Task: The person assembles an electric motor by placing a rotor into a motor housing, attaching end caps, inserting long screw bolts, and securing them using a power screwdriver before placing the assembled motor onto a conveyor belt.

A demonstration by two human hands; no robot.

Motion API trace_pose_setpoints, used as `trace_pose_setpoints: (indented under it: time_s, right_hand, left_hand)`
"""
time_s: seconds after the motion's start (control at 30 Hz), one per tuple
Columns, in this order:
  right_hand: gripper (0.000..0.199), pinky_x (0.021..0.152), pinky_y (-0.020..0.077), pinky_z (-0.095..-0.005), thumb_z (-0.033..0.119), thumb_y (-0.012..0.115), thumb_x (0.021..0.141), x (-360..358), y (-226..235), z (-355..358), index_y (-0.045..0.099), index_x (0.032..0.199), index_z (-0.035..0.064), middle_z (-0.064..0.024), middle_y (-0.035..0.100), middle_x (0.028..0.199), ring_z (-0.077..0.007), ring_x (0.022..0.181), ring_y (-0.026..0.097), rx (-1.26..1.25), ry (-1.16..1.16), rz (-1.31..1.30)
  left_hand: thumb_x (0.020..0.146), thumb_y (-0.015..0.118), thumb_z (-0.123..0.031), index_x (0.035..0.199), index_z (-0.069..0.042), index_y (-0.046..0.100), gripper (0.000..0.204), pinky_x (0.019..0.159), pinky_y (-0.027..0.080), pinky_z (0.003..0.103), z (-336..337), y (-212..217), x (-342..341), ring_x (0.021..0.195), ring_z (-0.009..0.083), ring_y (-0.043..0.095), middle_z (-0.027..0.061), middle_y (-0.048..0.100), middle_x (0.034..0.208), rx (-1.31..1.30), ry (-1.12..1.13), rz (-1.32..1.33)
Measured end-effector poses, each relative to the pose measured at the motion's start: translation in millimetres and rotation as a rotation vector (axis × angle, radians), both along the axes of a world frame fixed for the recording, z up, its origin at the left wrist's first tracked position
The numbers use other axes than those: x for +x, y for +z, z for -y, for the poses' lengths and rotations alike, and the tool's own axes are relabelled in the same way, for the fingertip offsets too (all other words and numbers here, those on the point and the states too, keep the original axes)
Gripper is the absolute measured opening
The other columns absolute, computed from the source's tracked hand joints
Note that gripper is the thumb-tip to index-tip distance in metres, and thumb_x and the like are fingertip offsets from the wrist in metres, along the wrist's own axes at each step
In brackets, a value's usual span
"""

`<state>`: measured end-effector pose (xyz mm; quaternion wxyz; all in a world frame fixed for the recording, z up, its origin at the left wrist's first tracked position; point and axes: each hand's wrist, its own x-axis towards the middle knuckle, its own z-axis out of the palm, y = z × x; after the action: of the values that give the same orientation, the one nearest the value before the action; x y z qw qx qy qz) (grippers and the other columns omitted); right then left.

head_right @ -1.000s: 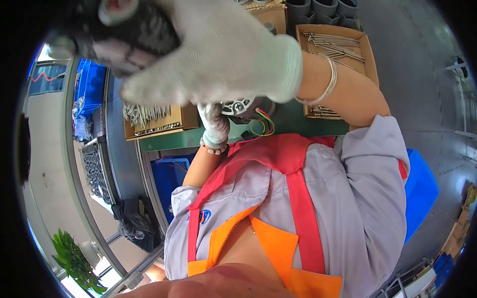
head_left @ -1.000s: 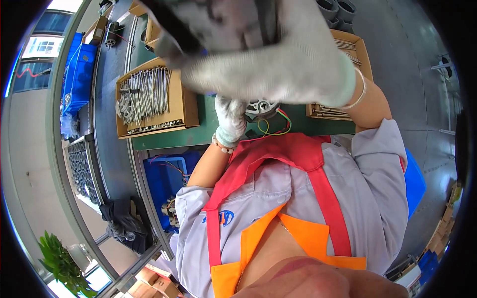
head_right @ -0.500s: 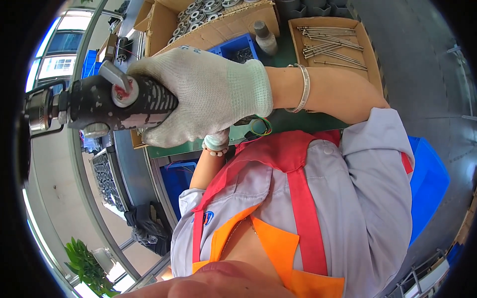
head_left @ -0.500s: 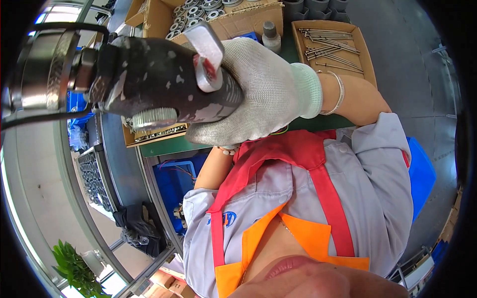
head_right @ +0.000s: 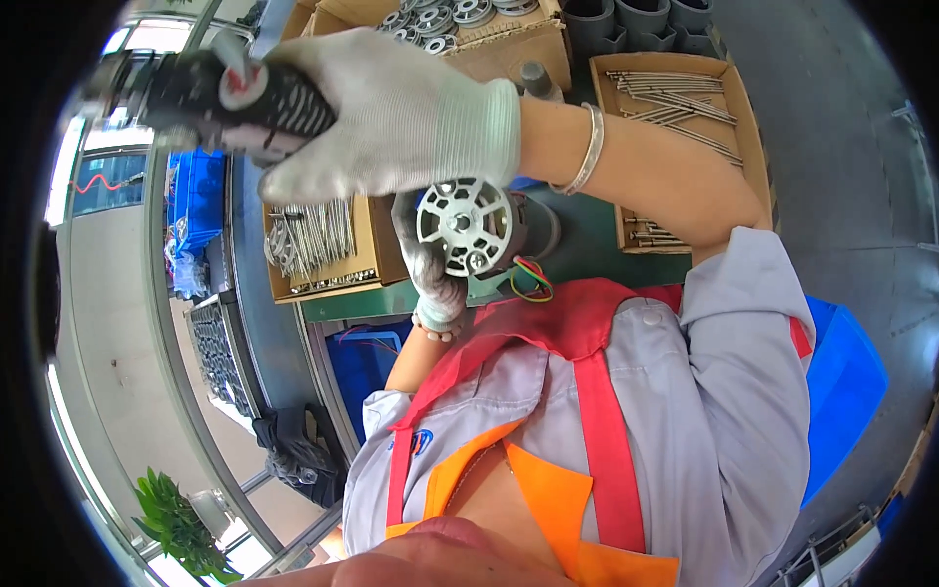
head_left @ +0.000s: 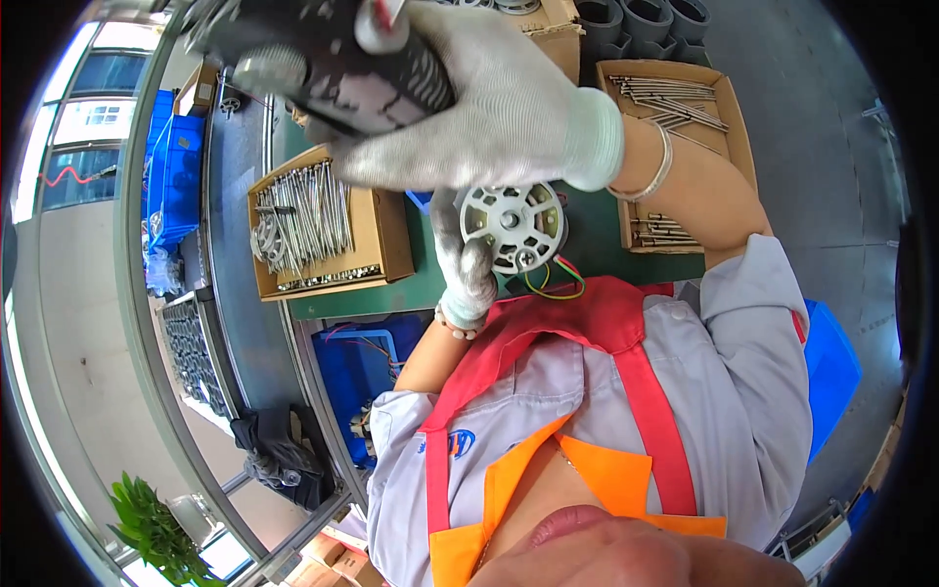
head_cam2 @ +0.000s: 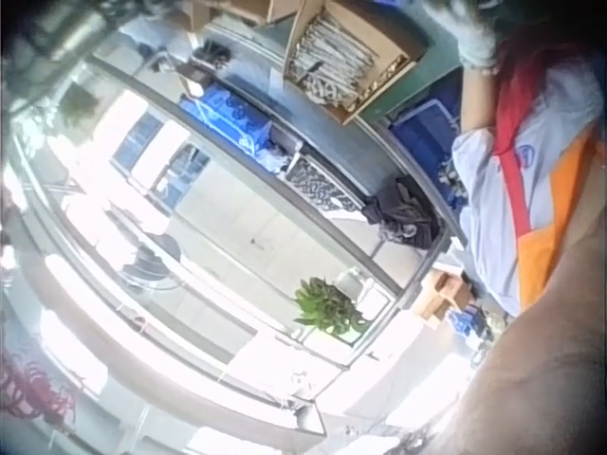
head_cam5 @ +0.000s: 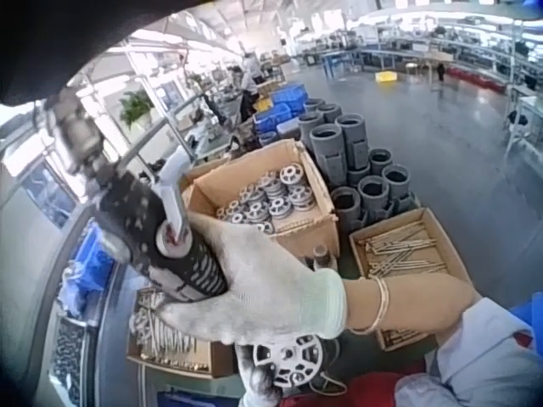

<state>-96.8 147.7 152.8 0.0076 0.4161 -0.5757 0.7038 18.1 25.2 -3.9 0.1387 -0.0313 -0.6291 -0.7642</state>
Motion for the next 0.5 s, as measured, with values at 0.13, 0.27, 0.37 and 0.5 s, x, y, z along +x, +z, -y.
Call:
trace_pose_setpoints:
  time_s: [0.13,0.27,0.37,0.5]
  right_hand:
    - [0.041,0.069,0.0522,-0.0333,0.027,0.073,0.070,4.5,-6.7,5.5,0.062,0.102,0.0027,-0.0106,0.066,0.077,-0.0227,0.070,0.065,-0.017,-0.037,0.027]
    - [0.046,0.071,0.0536,-0.0374,0.028,0.073,0.068,-0.7,-3.6,1.3,0.063,0.106,0.0026,-0.0156,0.069,0.083,-0.0277,0.077,0.069,0.058,0.016,-0.004]
    - [0.040,0.068,0.0524,-0.0359,0.025,0.073,0.070,-3.1,-1.2,1.0,0.064,0.102,0.0020,-0.0149,0.069,0.080,-0.0239,0.073,0.068,0.097,0.078,-0.048]
    - [0.026,0.067,0.0501,-0.0345,0.020,0.071,0.076,2.2,-4.8,4.5,0.063,0.092,0.0017,-0.0131,0.065,0.073,-0.0189,0.073,0.066,0.037,0.084,-0.085]
  left_hand:
    - [0.079,0.061,-0.033,0.150,-0.003,0.022,0.087,0.105,0.041,0.040,-1.0,-12.5,4.0,0.124,0.0271,0.049,0.0141,0.045,0.139,0.095,0.029,0.001]
    - [0.077,0.070,-0.044,0.150,-0.005,0.022,0.097,0.106,0.041,0.044,1.8,-12.8,9.8,0.126,0.0294,0.048,0.0144,0.045,0.140,0.126,0.077,0.086]
    - [0.077,0.065,-0.045,0.147,-0.006,0.029,0.088,0.103,0.043,0.043,1.6,-7.2,6.4,0.122,0.0291,0.051,0.0144,0.047,0.135,0.060,0.096,0.051]
    - [0.077,0.062,-0.044,0.146,-0.007,0.030,0.084,0.102,0.044,0.044,0.7,-9.9,4.8,0.120,0.0284,0.051,0.0132,0.048,0.134,0.102,0.030,0.024]
